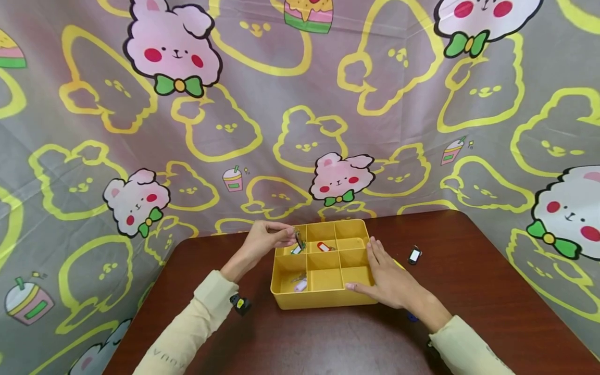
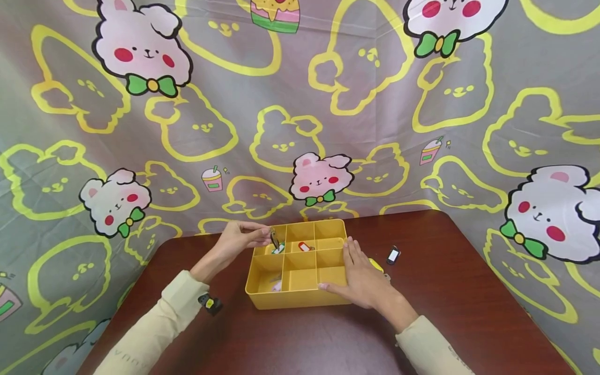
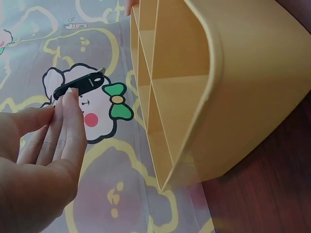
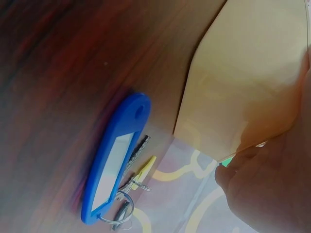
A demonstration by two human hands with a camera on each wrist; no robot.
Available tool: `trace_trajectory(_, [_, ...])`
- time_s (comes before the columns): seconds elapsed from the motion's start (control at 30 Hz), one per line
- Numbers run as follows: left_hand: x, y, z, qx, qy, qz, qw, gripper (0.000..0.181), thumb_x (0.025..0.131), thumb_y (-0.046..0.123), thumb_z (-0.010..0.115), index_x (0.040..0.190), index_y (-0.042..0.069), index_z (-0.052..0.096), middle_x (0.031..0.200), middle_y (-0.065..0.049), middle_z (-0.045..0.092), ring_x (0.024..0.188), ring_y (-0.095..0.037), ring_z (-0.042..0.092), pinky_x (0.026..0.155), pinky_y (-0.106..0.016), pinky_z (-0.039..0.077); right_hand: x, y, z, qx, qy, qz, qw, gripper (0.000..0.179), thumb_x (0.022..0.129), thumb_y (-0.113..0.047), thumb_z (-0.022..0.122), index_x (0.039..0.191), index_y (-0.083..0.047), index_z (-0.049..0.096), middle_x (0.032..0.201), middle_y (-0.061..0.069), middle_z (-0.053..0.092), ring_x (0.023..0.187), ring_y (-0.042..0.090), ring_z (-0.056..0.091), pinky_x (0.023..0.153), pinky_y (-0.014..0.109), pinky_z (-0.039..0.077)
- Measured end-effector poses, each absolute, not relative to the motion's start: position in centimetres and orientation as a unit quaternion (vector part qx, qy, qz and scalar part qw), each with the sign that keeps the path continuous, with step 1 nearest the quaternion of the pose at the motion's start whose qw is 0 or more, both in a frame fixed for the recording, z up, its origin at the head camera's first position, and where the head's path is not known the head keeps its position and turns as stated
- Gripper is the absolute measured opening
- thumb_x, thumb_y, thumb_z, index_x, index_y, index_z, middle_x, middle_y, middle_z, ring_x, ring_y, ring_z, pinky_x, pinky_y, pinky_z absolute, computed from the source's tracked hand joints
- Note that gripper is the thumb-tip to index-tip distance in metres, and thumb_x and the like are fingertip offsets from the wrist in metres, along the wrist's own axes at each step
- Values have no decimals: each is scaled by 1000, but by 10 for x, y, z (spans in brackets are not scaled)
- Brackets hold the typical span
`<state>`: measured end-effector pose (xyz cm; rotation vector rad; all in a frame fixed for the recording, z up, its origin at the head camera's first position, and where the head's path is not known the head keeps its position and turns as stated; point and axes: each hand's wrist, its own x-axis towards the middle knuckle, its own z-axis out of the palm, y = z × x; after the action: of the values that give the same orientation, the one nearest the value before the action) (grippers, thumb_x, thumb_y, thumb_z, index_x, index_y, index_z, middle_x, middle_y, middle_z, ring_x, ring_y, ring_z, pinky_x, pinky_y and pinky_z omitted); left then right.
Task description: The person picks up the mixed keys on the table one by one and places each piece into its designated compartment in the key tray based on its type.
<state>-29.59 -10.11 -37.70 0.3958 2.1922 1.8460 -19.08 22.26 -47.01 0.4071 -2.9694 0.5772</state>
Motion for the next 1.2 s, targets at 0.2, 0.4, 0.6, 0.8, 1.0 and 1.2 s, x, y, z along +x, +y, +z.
trace_trajectory(0.2, [-296, -95, -376, 150, 754, 626, 128, 26, 101, 9, 70, 120, -9, 74, 106, -21, 81, 83, -15, 80, 86, -37, 66, -190, 223, -469, 129, -972, 194, 39, 126, 89, -87, 50, 164, 10, 15, 176, 26, 5, 163, 45, 14, 130, 59, 27])
trace_trajectory(0.4, [-299, -89, -377, 149, 756, 624, 132, 26, 101, 9, 70, 120, -8, 75, 104, -18, 81, 84, -16, 81, 91, -43, 65, -192, 223, -469, 127, -970, 203, 36, 127, 89, -87, 51, 165, 8, 13, 176, 25, 4, 164, 44, 13, 129, 59, 30])
trace_trajectory(0.6, [-299, -85, -381, 154, 762, 614, 137, 24, 102, 11, 69, 118, -6, 77, 104, -18, 81, 84, -15, 80, 88, -41, 66, -191, 222, -470, 128, -969, 207, 34, 128, 88, -87, 51, 165, 7, 12, 176, 25, 4, 164, 44, 13, 129, 59, 29])
trace_trajectory(0.8, [-299, -77, -380, 157, 758, 618, 136, 24, 101, 9, 69, 117, -7, 76, 106, -20, 81, 81, -15, 80, 88, -42, 65, -192, 223, -468, 130, -970, 201, 41, 127, 89, -86, 52, 164, 9, 13, 176, 27, 6, 163, 45, 14, 129, 59, 29])
trace_trajectory(1.0, [-298, -69, -384, 158, 753, 622, 147, 25, 99, 8, 72, 116, -10, 75, 104, -21, 81, 79, -13, 80, 88, -41, 66, -191, 224, -468, 129, -970, 204, 38, 127, 89, -85, 53, 164, 9, 13, 176, 27, 5, 163, 45, 14, 129, 59, 29])
trace_trajectory(1.2, [-297, -63, -388, 151, 756, 617, 156, 23, 100, 7, 71, 115, -8, 76, 104, -21, 81, 80, -15, 80, 83, -37, 67, -191, 224, -469, 129, -970, 205, 36, 127, 90, -85, 52, 164, 9, 13, 175, 27, 5, 163, 46, 14, 129, 59, 29])
